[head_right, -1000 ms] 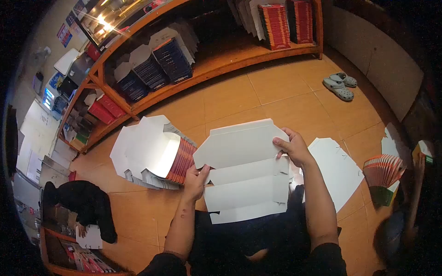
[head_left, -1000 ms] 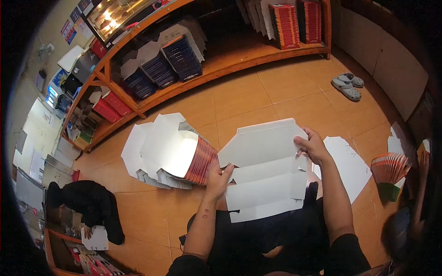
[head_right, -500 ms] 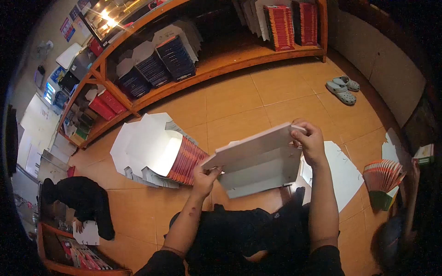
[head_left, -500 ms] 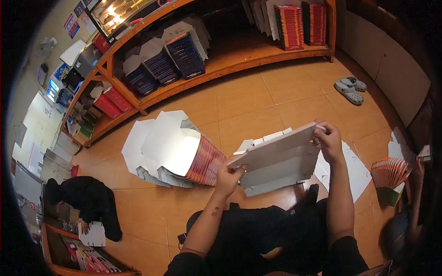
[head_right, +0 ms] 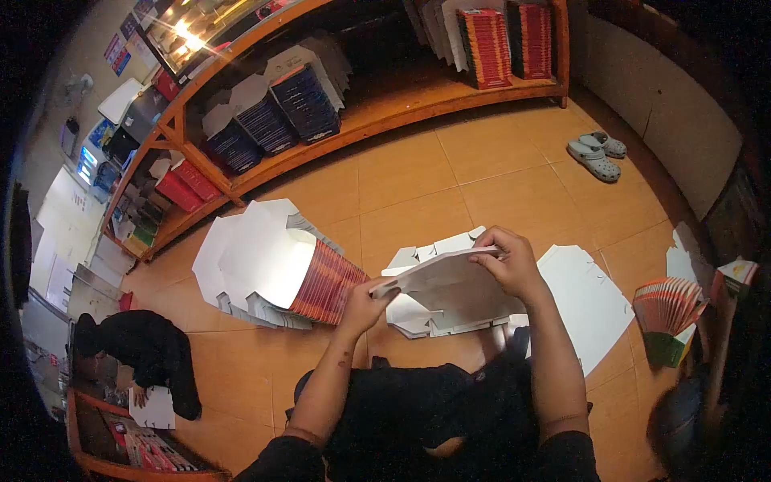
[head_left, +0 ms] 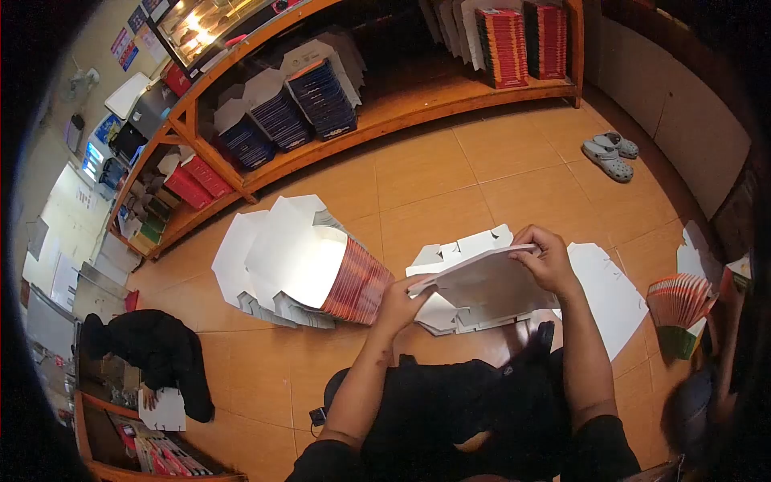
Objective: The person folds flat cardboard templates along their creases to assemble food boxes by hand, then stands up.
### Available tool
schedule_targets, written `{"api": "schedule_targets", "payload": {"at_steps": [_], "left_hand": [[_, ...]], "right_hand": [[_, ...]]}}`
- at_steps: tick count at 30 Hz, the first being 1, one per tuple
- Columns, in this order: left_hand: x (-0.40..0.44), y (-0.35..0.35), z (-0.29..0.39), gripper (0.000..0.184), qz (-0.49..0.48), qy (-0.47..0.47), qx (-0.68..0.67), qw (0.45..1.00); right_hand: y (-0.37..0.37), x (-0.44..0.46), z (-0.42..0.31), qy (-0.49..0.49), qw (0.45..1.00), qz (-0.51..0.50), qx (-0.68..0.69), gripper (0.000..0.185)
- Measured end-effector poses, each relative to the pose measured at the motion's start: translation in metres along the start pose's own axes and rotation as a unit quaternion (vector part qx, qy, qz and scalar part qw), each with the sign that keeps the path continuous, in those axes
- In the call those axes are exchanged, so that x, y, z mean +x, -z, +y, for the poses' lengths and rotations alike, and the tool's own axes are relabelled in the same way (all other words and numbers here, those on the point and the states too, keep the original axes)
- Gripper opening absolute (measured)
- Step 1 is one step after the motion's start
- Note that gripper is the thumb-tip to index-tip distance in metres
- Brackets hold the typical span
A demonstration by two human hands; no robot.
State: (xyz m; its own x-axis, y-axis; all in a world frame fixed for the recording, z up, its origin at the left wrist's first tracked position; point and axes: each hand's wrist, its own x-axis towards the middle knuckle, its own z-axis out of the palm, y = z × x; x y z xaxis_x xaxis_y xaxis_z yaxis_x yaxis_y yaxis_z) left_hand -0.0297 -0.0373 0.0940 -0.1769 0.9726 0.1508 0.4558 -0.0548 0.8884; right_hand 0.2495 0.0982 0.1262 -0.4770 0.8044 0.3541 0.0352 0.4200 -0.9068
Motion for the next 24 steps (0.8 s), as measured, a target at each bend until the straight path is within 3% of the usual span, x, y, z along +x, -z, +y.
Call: {"api": "schedule_targets", "payload": {"at_steps": [2, 3, 5, 7, 9, 10, 12, 13, 15, 17, 21, 23, 24], "left_hand": [[0.004, 0.011, -0.008, 0.032, -0.026, 0.042, -0.028, 0.998], [0.003, 0.013, -0.008, 0.032, -0.024, 0.042, -0.027, 0.998], [0.002, 0.015, -0.008, 0.034, -0.045, 0.002, -0.213, 0.976], [-0.003, 0.015, -0.01, 0.037, -0.048, 0.01, -0.22, 0.974], [-0.008, 0.013, -0.005, 0.039, -0.07, 0.021, -0.323, 0.944], [-0.009, 0.014, 0.0, 0.039, -0.069, 0.021, -0.322, 0.944], [-0.008, 0.016, 0.012, 0.041, -0.15, 0.084, -0.085, 0.981], [-0.01, 0.009, 0.01, 0.041, -0.15, 0.084, -0.085, 0.981], [-0.016, -0.011, 0.003, 0.048, -0.045, 0.021, -0.164, 0.985], [-0.02, -0.015, 0.0, 0.051, -0.046, 0.013, -0.146, 0.988], [-0.037, -0.028, 0.022, 0.037, -0.009, 0.047, -0.115, 0.992], [-0.043, -0.04, 0.027, 0.032, 0.002, 0.076, -0.111, 0.991], [-0.046, -0.045, 0.031, 0.028, -0.005, 0.046, -0.109, 0.993]], "right_hand": [[0.001, 0.0, 0.001, 0.036, 0.999, 0.014, 0.005, 0.01], [0.005, -0.001, -0.003, -0.004, 0.998, 0.025, 0.053, 0.011], [0.012, -0.001, -0.004, -0.043, 0.994, 0.034, 0.1, 0.012], [0.018, -0.001, 0.0, -0.069, 0.986, 0.074, 0.131, 0.015], [0.021, 0.0, 0.004, -0.053, 0.984, 0.089, 0.142, 0.018], [0.026, 0.0, 0.011, -0.061, 0.98, 0.091, 0.167, 0.02], [0.028, 0.0, 0.016, -0.068, 0.975, 0.094, 0.191, 0.021], [0.028, 0.001, 0.016, -0.069, 0.972, 0.09, 0.207, 0.022], [0.028, 0.002, 0.013, -0.07, 0.969, 0.081, 0.221, 0.024], [0.025, 0.003, 0.004, -0.088, 0.984, 0.07, 0.139, 0.022], [0.005, 0.0, 0.0, -0.114, 0.984, 0.097, 0.095, 0.029], [-0.014, 0.0, 0.001, -0.094, 0.971, 0.221, -0.007, 0.034], [-0.022, -0.002, 0.004, -0.092, 0.955, 0.251, -0.13, 0.029]]}}
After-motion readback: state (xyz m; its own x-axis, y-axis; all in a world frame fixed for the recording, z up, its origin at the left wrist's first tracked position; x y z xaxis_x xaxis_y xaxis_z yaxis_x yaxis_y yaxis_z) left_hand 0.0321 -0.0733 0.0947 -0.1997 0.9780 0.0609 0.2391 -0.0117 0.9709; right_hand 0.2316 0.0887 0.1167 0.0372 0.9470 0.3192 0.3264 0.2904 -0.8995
